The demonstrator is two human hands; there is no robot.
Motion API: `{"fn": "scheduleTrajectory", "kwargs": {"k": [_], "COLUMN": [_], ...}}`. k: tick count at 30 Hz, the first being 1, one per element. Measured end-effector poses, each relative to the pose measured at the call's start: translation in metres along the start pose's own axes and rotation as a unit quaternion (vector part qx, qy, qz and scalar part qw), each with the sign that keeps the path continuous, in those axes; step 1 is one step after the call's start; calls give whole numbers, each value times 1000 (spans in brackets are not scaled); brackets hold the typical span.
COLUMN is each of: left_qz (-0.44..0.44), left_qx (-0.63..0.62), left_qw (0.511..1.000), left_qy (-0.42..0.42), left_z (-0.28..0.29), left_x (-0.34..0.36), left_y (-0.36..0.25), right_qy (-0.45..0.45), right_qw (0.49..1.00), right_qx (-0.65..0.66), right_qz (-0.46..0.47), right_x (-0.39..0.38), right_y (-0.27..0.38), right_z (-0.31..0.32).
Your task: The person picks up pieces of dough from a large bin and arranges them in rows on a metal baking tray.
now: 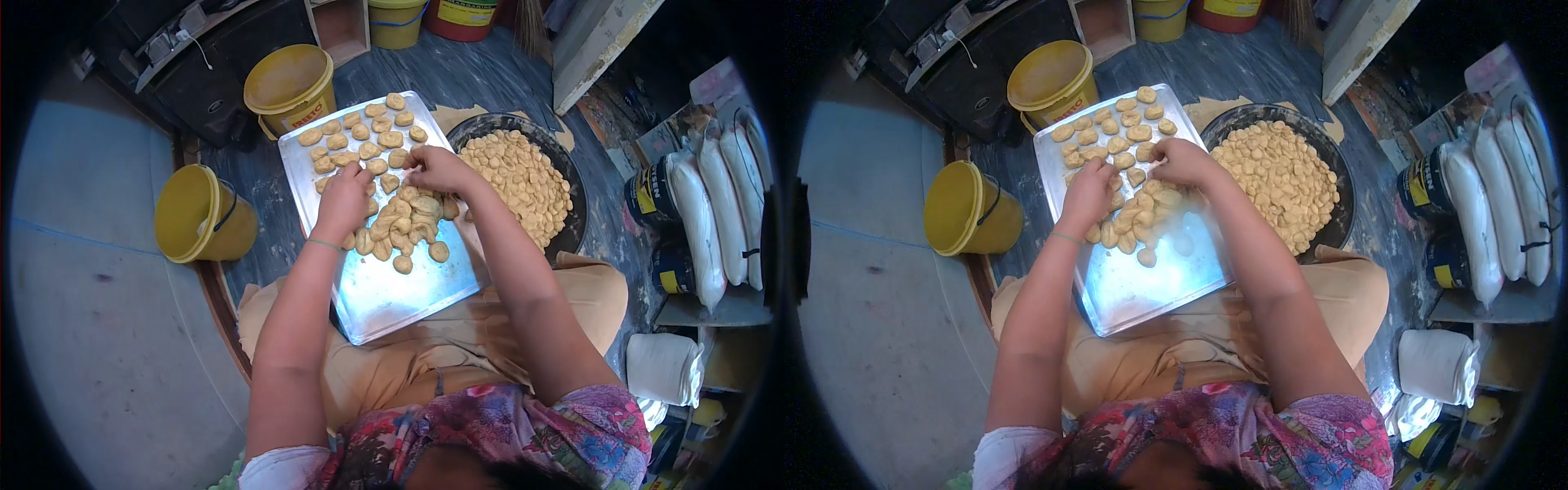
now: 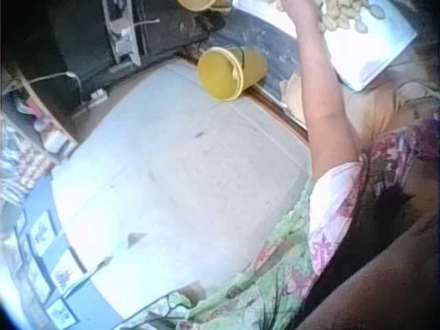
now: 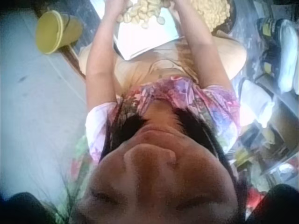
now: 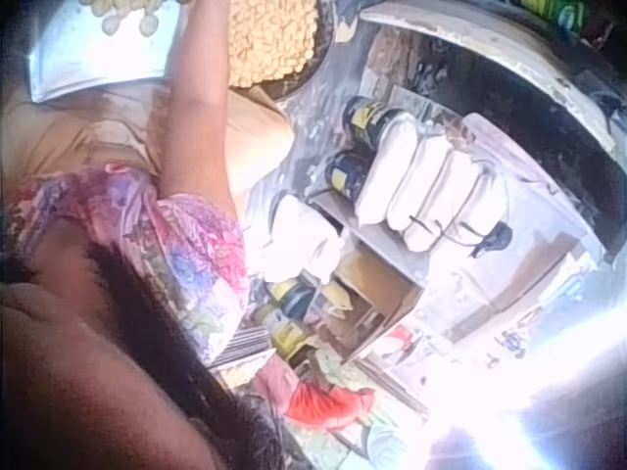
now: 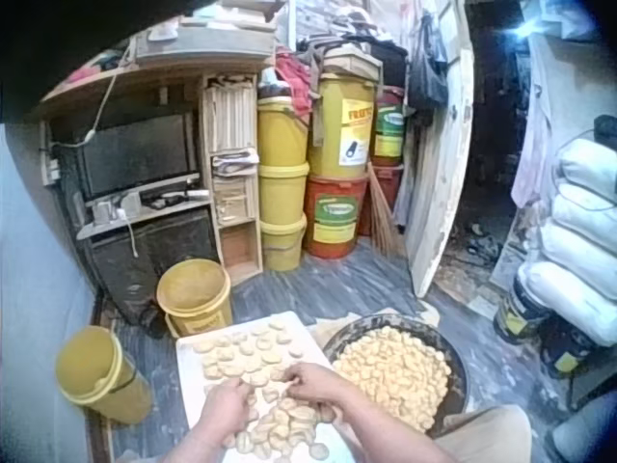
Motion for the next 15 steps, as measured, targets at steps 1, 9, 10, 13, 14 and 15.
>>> {"fn": "scheduleTrajectory", "kwargs": {"k": [1, 9, 10, 13, 14, 15], "left_qz": [1, -58, -59, -94, -100, -107], "left_qx": [0, 16, 15, -9, 12, 32], "left_qw": [1000, 994, 994, 993, 989, 983], "left_qy": [1, 88, 89, 75, 111, 147], "left_z": [-1, -14, -13, -11, -21, -30], "left_x": [-1, -12, -12, -15, -18, -21], "left_y": [-1, -27, -31, -45, -45, -46], "right_qy": [33, 66, 66, -57, -59, -62], "right_qw": [998, 995, 995, 997, 997, 997], "right_qx": [-52, 58, 58, 31, 31, -27], "right_qz": [-29, -40, -41, -38, -40, -38], "right_x": [-6, -17, -16, -6, -5, -5], "right_y": [-4, -11, -14, -21, -22, -23], "right_z": [-4, -6, -5, 12, 8, 6]}}
Point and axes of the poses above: each hand's wrist, its own x-axis towards the middle knuckle, its own z-axis out of the back of the hand, y = z × x, the point moved 10 cm from there along x, towards the middle knuckle, and after that the axes turned 15 degrees about -x, right-handed, at the moved point
